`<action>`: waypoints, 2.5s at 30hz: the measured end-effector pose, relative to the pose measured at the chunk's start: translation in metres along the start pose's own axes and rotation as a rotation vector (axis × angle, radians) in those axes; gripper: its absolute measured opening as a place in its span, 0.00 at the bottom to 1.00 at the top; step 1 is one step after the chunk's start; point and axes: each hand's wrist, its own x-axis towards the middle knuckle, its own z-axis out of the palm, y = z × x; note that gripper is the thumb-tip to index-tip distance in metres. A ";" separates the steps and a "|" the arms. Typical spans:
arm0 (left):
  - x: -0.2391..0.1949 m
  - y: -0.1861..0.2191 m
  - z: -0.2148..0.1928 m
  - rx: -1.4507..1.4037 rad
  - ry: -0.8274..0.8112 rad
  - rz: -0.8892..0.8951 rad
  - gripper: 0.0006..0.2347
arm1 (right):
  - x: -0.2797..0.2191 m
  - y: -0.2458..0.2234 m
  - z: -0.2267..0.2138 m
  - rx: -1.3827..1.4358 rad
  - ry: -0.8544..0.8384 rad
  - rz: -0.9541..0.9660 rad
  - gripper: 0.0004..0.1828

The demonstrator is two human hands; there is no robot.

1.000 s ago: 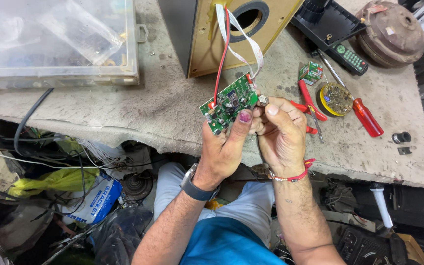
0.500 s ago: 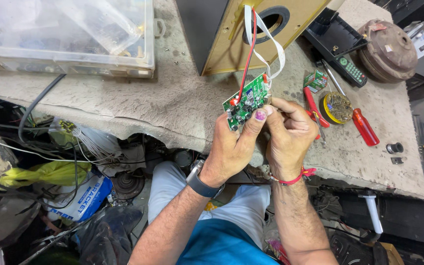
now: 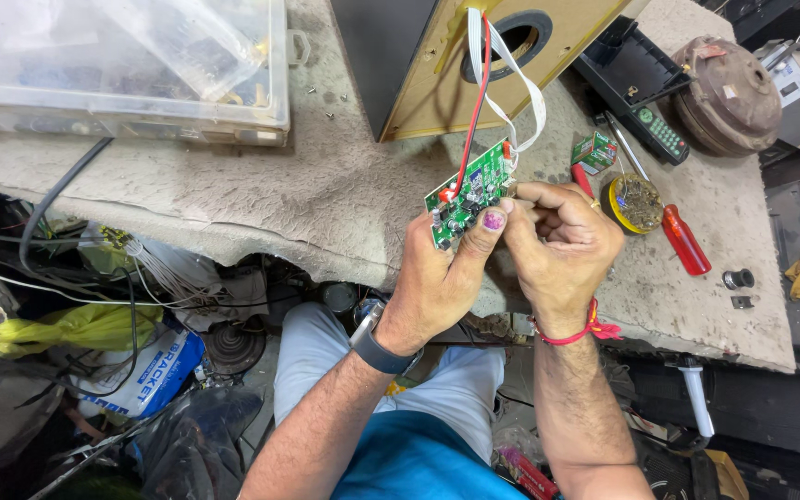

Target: The person solders a small USB connector onto a green circuit board using a soldering iron and solder wire. They use pliers to hold the connector and repeatedly apply heat and solder to the board's contact points.

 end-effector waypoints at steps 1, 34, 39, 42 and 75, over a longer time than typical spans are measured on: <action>0.000 0.000 0.000 0.011 0.007 0.013 0.12 | 0.001 0.000 0.000 -0.005 -0.003 -0.006 0.08; 0.010 -0.005 0.016 -0.180 0.217 -0.205 0.05 | 0.006 -0.025 -0.006 -0.485 -0.056 -0.552 0.16; 0.005 -0.004 0.009 -0.142 0.097 -0.149 0.11 | 0.006 -0.018 -0.005 -0.381 -0.040 -0.515 0.11; 0.001 -0.004 -0.001 -0.175 0.023 -0.161 0.13 | 0.005 -0.014 -0.003 -0.351 -0.027 -0.496 0.10; 0.007 0.000 -0.001 -0.213 -0.012 -0.142 0.14 | 0.006 -0.010 -0.001 -0.393 0.017 -0.449 0.11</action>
